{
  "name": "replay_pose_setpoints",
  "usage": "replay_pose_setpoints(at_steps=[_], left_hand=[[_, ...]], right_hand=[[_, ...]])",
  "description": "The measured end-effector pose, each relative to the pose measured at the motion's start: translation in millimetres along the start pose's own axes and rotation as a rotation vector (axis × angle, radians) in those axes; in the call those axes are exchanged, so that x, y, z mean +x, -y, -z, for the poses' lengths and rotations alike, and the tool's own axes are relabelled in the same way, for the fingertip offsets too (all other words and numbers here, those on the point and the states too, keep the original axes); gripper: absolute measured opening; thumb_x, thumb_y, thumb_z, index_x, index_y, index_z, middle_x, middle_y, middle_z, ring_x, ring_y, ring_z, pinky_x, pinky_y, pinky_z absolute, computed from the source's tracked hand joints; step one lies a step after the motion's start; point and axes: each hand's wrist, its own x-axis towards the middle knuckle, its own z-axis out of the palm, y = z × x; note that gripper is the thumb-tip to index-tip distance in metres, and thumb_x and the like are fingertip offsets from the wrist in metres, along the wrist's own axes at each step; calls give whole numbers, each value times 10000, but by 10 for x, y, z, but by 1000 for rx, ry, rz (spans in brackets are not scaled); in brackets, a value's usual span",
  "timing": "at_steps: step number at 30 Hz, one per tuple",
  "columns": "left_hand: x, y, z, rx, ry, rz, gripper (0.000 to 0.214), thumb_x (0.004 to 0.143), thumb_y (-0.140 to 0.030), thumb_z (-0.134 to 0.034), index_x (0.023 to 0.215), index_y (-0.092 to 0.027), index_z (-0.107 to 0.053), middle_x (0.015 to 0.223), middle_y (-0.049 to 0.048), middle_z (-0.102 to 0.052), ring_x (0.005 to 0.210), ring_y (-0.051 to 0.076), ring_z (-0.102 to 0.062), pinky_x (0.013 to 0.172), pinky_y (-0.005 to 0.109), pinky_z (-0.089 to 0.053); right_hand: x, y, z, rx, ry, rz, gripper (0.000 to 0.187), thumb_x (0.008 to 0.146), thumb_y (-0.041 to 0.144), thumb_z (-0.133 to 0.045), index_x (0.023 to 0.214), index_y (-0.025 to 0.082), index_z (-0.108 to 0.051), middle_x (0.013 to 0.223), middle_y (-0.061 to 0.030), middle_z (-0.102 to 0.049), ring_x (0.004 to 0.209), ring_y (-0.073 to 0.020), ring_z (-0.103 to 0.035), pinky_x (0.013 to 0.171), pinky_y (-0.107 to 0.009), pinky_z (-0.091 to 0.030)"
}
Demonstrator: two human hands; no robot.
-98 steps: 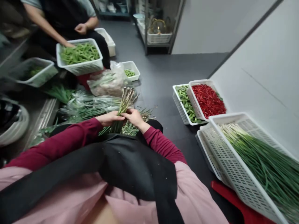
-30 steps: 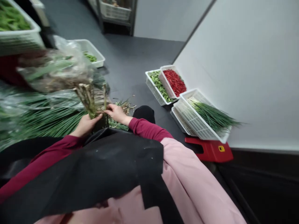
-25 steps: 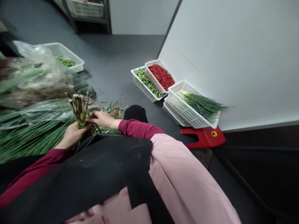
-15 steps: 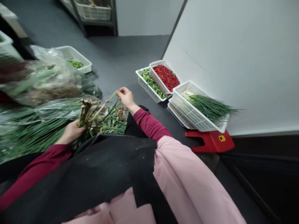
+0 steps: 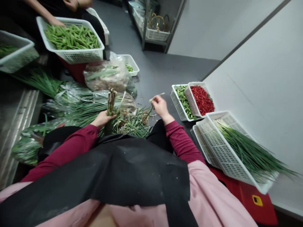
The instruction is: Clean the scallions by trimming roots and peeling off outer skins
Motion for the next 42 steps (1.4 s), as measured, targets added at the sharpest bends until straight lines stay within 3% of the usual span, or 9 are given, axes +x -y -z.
replay_pose_setpoints(at_steps=[3, 4, 8, 12, 16, 19, 25, 34, 42], left_hand=[[-15, -146, -4, -177, 16, 7, 492, 446, -450, -824, 766, -137, -620, 665, -11, -596, 623, 134, -515, 663, 278, -411], [-36, -197, -12, -227, 50, 18, 486, 442, -427, -837, 765, -136, -620, 662, -13, -596, 623, 131, -516, 669, 279, -414], [-158, -315, -64, -387, 285, 102, 429, 477, -361, -858, 755, -129, -628, 674, -2, -609, 628, 130, -535, 683, 291, -434], [-211, -318, -122, -483, 495, 126, 397, 560, -318, -839, 849, -115, -657, 791, 44, -654, 711, 147, -583, 703, 293, -449], [-205, -323, -165, -544, 580, 128, 339, 619, -347, -806, 793, -121, -622, 701, 33, -623, 613, 144, -569, 603, 294, -442], [-237, -366, -211, -495, 571, 133, 347, 594, -342, -819, 739, -130, -586, 601, 1, -571, 532, 127, -528, 543, 281, -419], [-281, -440, -246, -439, 481, 128, 440, 522, -304, -850, 842, -139, -598, 601, -27, -554, 508, 111, -493, 507, 264, -398], [-243, -416, -227, -494, 444, 109, 459, 559, -377, -834, 848, -126, -581, 648, -17, -548, 520, 98, -484, 512, 257, -388], [-267, -428, -227, -396, 490, 69, 404, 562, -370, -827, 764, -128, -574, 615, -32, -511, 534, 91, -446, 527, 248, -353]], right_hand=[[-261, -145, -558, -173, 310, -140, 73, 703, 167, -641, 757, 163, -591, 698, 5, -600, 666, -116, -553, 698, -259, -464], [-313, -169, -728, -188, 370, -192, 179, 659, 148, -683, 823, 160, -614, 774, -13, -631, 718, -126, -570, 732, -268, -468], [-254, -2, -1091, 161, 408, -330, 465, 701, 294, -712, 1126, 180, -561, 997, -53, -635, 781, -114, -589, 705, -243, -485], [-78, 312, -1090, 631, 466, -381, 320, 762, 414, -664, 925, 152, -582, 652, 31, -535, 565, -69, -503, 604, -218, -477], [-158, 358, -1128, 704, 367, -439, 310, 774, 458, -641, 757, 167, -536, 460, 115, -253, 398, -45, -281, 463, -205, -396], [-295, 293, -1257, 501, 346, -379, 274, 731, 409, -678, 779, 170, -553, 491, 93, -373, 395, -49, -319, 394, -195, -300], [-321, 218, -1381, 231, 344, -282, 136, 679, 239, -664, 672, 159, -555, 565, 49, -519, 453, -60, -413, 426, -200, -320], [-358, 223, -1318, 515, 373, -451, 288, 666, 393, -705, 732, 179, -525, 513, 84, -445, 394, -50, -351, 388, -208, -302], [-382, 138, -1321, 481, 447, -513, 323, 620, 373, -754, 756, 169, -543, 568, 56, -552, 406, -44, -356, 391, -211, -277]])
